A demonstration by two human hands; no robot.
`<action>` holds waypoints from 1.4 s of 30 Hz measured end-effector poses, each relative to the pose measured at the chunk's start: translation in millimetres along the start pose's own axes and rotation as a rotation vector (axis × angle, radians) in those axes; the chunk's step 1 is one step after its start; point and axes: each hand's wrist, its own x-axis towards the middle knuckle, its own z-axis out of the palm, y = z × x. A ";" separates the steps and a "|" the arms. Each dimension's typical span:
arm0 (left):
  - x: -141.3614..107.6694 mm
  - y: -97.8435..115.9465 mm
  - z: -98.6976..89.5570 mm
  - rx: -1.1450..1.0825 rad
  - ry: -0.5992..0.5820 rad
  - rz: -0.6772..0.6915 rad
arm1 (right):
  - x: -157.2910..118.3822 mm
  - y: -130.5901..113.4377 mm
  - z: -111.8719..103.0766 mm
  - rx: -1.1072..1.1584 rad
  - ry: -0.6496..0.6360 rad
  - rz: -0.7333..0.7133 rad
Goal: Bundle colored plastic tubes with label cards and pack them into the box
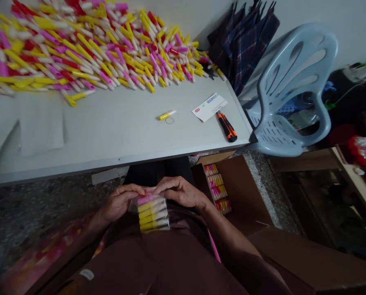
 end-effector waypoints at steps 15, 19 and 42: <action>-17.1 13.8 37.8 0.190 0.164 -0.101 | -16.0 11.5 23.8 0.355 0.270 0.064; -3.1 11.2 37.1 0.291 0.121 -0.105 | -23.8 17.1 10.0 0.505 0.229 0.133; 101.8 21.6 127.2 0.339 -0.204 -0.119 | -108.9 31.6 -64.8 0.581 0.777 -0.015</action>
